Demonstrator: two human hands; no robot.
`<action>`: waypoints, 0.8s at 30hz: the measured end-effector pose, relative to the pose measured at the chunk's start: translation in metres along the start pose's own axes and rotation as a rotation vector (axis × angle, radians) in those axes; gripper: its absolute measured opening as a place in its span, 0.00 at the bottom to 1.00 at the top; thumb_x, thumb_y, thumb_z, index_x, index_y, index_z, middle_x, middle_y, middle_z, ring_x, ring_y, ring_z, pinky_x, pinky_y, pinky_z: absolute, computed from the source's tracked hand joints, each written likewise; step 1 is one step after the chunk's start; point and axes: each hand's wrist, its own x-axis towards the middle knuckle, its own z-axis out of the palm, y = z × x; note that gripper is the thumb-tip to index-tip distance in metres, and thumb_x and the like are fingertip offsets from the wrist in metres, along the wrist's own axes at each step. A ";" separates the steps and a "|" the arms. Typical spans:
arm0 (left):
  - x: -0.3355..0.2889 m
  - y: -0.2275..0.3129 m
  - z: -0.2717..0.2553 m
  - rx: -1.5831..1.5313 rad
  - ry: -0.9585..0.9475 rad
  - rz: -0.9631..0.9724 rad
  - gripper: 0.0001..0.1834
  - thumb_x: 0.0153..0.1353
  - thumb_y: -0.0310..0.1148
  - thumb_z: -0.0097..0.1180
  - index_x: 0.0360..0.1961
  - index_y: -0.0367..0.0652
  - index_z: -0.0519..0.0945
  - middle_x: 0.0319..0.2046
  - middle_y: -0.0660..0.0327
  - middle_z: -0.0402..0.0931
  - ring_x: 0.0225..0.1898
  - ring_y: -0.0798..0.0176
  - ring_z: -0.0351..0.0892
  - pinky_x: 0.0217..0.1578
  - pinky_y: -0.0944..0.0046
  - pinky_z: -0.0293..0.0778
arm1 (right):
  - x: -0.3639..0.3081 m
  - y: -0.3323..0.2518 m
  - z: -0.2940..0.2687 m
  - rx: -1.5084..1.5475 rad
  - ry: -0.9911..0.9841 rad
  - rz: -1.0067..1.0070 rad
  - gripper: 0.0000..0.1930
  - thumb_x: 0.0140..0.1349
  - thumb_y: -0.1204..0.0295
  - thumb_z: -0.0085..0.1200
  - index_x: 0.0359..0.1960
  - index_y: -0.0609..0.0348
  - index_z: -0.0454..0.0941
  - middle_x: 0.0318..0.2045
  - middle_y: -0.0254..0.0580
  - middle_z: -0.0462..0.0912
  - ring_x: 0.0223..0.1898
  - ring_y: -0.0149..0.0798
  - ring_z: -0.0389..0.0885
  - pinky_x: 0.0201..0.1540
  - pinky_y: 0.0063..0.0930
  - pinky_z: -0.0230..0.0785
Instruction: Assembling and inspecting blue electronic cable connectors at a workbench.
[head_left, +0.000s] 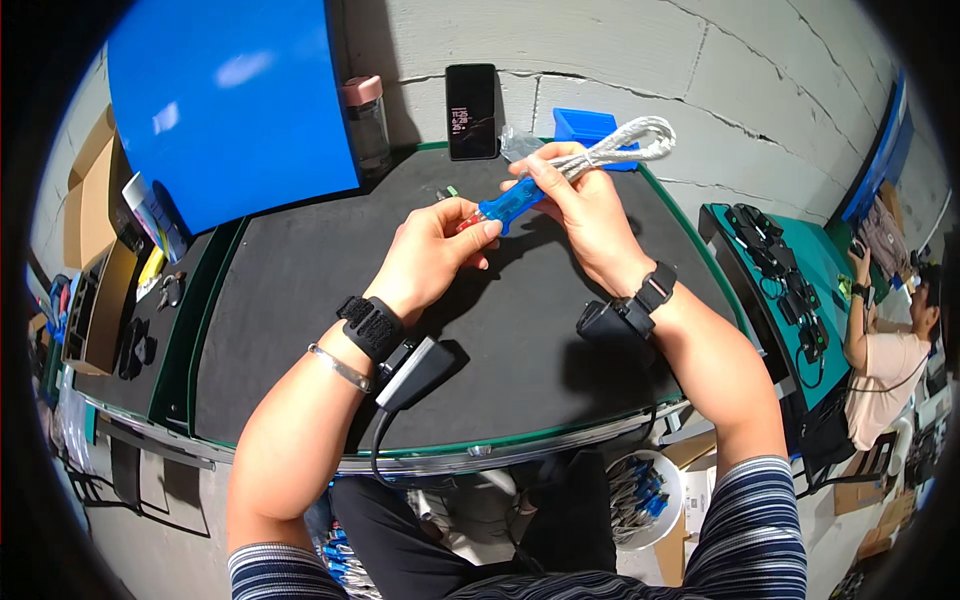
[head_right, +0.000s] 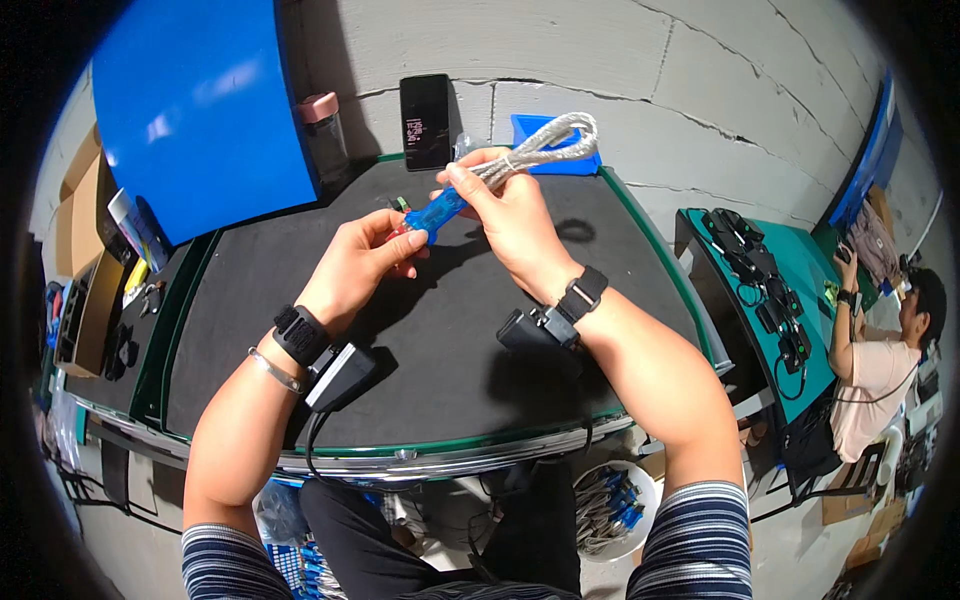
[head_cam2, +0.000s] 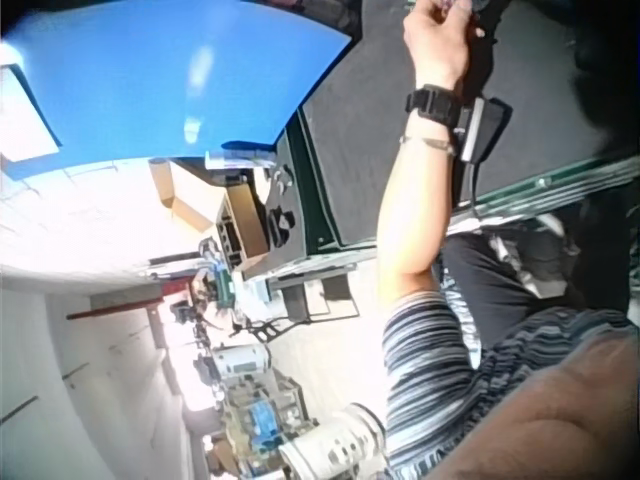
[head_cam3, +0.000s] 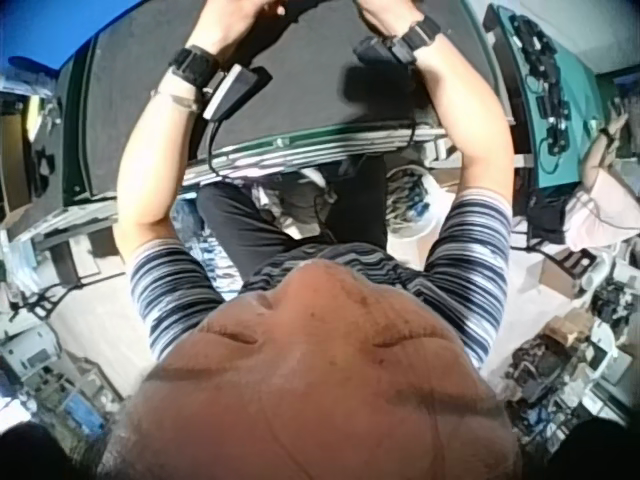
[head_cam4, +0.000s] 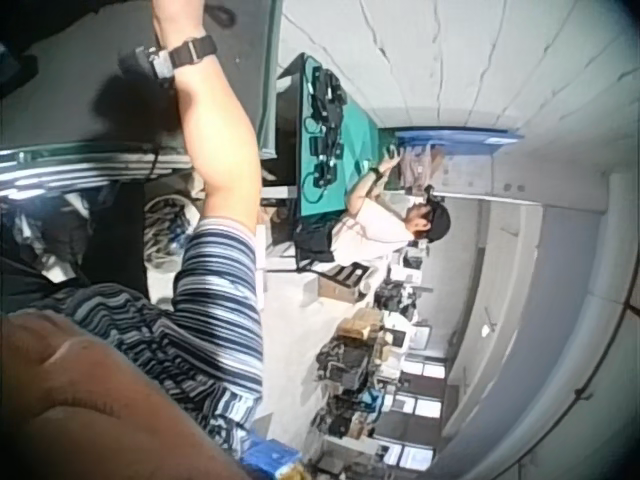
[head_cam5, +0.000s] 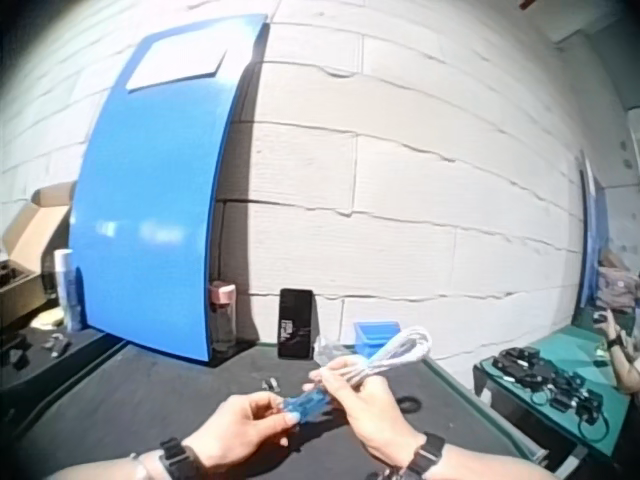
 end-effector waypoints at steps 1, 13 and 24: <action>0.000 0.001 -0.001 -0.009 0.009 0.013 0.12 0.66 0.37 0.59 0.41 0.38 0.78 0.32 0.66 0.79 0.33 0.76 0.74 0.35 0.74 0.73 | 0.001 0.000 0.002 0.001 -0.027 -0.012 0.12 0.70 0.63 0.52 0.46 0.58 0.70 0.43 0.42 0.80 0.45 0.34 0.81 0.49 0.28 0.75; -0.003 0.008 0.000 0.211 0.112 0.067 0.11 0.65 0.36 0.59 0.38 0.38 0.80 0.29 0.67 0.79 0.30 0.77 0.73 0.32 0.74 0.69 | 0.004 0.003 -0.006 -0.187 0.062 -0.126 0.12 0.67 0.61 0.57 0.38 0.57 0.75 0.34 0.33 0.82 0.36 0.23 0.77 0.39 0.20 0.71; 0.000 0.003 -0.005 0.131 0.120 0.030 0.12 0.66 0.37 0.58 0.39 0.38 0.80 0.29 0.68 0.77 0.30 0.77 0.71 0.33 0.74 0.68 | 0.008 0.006 -0.013 -0.211 0.142 -0.079 0.12 0.67 0.61 0.56 0.35 0.57 0.77 0.31 0.34 0.82 0.29 0.23 0.77 0.28 0.20 0.69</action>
